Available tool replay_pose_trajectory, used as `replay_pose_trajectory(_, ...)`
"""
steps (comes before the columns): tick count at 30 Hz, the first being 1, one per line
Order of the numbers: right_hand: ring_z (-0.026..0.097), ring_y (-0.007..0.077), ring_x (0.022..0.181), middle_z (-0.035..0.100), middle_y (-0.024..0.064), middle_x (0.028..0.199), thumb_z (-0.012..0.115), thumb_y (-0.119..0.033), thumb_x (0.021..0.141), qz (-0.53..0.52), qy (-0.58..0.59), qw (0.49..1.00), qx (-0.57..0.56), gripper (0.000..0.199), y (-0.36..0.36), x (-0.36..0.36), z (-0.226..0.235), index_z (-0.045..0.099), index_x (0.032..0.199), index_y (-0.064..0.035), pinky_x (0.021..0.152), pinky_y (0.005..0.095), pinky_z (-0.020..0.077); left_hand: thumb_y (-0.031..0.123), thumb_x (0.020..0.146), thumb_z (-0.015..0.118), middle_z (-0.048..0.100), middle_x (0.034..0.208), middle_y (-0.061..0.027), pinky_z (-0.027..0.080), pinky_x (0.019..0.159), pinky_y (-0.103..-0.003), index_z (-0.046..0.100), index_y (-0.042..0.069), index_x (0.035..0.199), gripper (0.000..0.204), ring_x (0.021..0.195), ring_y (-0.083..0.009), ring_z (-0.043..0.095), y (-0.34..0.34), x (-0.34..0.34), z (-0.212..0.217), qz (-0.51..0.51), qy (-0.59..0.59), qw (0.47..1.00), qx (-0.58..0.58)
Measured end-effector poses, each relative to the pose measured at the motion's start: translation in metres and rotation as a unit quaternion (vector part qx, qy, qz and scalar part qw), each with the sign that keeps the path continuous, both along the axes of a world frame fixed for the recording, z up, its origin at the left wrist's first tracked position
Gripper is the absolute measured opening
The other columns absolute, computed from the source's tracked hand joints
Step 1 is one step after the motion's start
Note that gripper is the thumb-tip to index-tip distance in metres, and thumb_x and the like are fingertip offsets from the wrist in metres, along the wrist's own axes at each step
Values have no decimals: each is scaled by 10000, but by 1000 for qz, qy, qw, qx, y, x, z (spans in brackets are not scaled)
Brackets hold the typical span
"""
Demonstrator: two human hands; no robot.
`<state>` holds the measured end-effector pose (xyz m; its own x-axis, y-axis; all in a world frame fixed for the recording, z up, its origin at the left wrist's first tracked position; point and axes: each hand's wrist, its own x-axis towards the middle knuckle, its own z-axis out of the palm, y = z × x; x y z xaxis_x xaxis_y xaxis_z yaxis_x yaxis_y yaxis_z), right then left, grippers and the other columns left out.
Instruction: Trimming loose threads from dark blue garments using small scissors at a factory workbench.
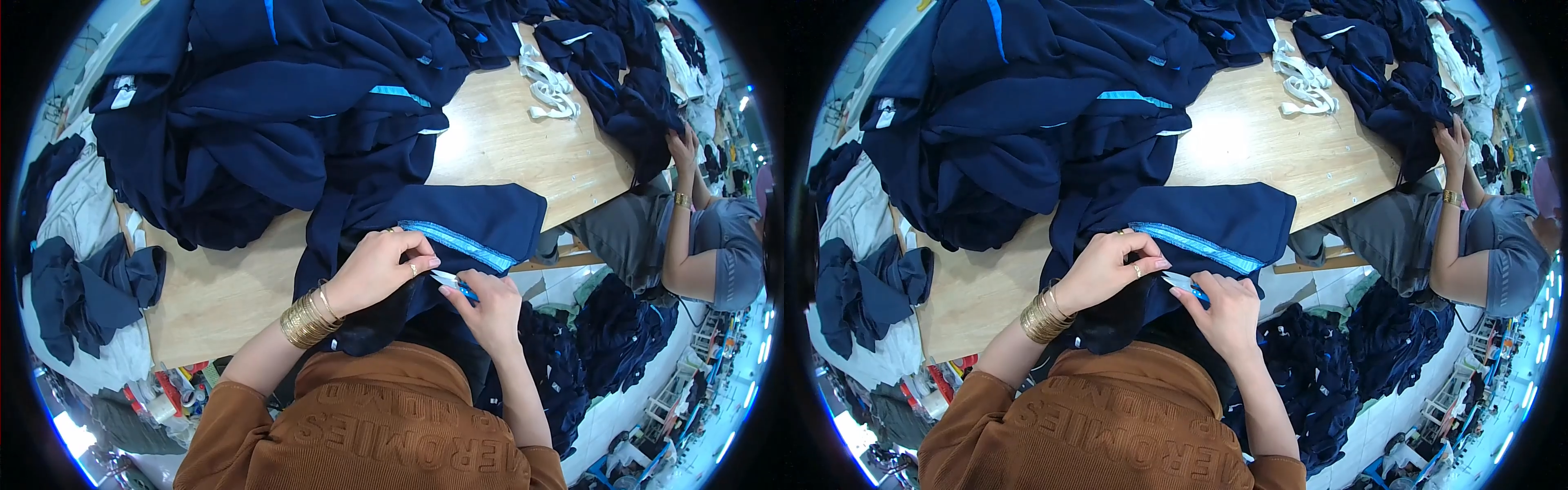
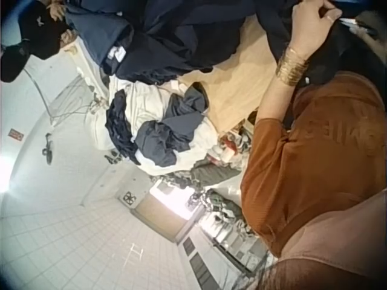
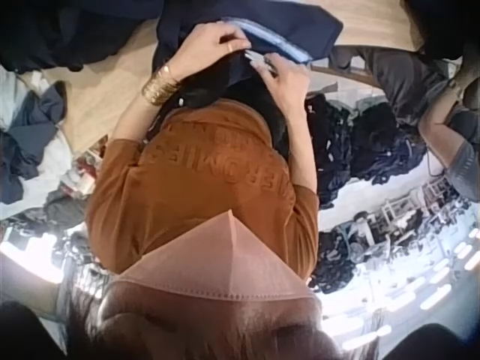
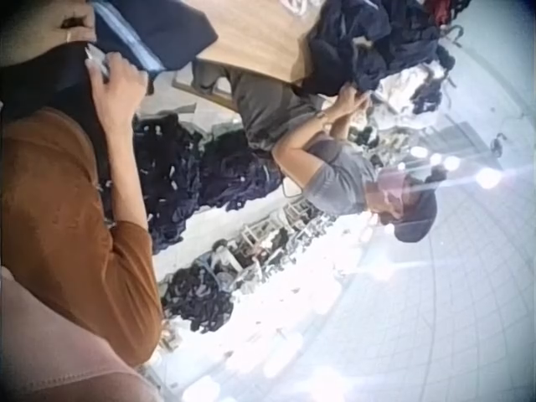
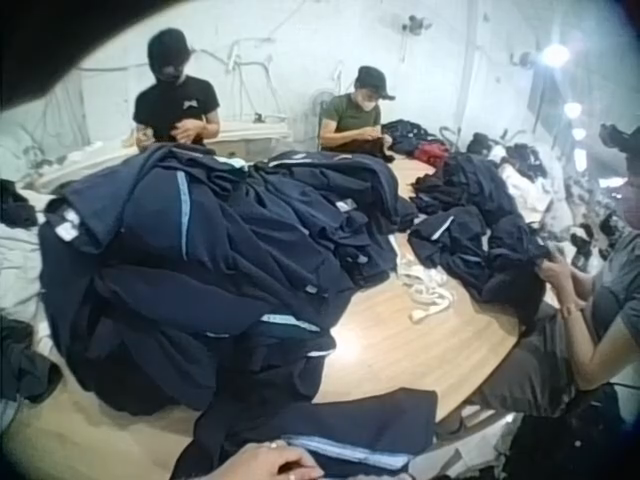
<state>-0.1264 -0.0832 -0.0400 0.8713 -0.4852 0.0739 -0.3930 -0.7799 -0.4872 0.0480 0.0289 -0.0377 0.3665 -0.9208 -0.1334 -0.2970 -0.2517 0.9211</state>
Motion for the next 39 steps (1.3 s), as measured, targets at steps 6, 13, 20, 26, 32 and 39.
replay_pose_trajectory(6, 530, 173, 527, 537, 14, 561, 700, -357, 782, 17, -14, 1000, -17, 269, 0, 6, -3, 625, 768, -99, 548, 319, 331, 172, 833, 680, 640, 752, -76, 439, 613, -254, 674, 19, 864, 156, 651, -135, 570, 0, 2, 1, -1, 17, 1000, 7)
replay_pose_trajectory(13, 567, 222, 558, 600, 54, 622, 709, -333, 776, -34, 14, 999, 36, 261, -14, -15, 4, 646, 816, -83, 587, 319, 383, 164, 825, 609, 632, 662, -27, 454, 575, -320, 622, 88, 798, 81, 604, -182, 595, 65, 33, 26, -274, 57, 960, 29)
replay_pose_trajectory(20, 558, 223, 639, 619, 78, 725, 735, -321, 759, -116, -3, 987, 114, 314, -24, -8, 11, 637, 930, -77, 632, 320, 395, 167, 832, 666, 628, 812, -47, 453, 609, -305, 648, 73, 905, 121, 691, -167, 591, 86, 40, 35, -22, -40, 999, -25)
replay_pose_trajectory(26, 597, 196, 663, 643, 56, 784, 726, -335, 767, -5, -52, 997, 61, 340, -6, 46, 36, 635, 948, -62, 664, 300, 383, 254, 761, 725, 550, 1025, -66, 404, 879, -350, 652, 80, 1010, 312, 964, -253, 495, 29, 43, -1, 87, -230, 966, -86)
replay_pose_trajectory(32, 590, 200, 647, 639, 73, 756, 716, -333, 781, -26, -25, 998, 61, 335, -7, 48, 35, 637, 941, -51, 664, 301, 385, 210, 758, 725, 662, 850, -13, 414, 835, -320, 719, 87, 841, 148, 853, -197, 557, 20, 39, -13, 98, -224, 965, -96)
replay_pose_trajectory(39, 559, 214, 630, 635, 79, 754, 712, -328, 789, -67, -1, 994, 90, 326, -10, 43, 31, 640, 947, -52, 656, 305, 386, 184, 769, 715, 701, 798, -35, 444, 686, -268, 735, 89, 859, 132, 691, -169, 596, 18, 44, -18, 133, -138, 969, -153)
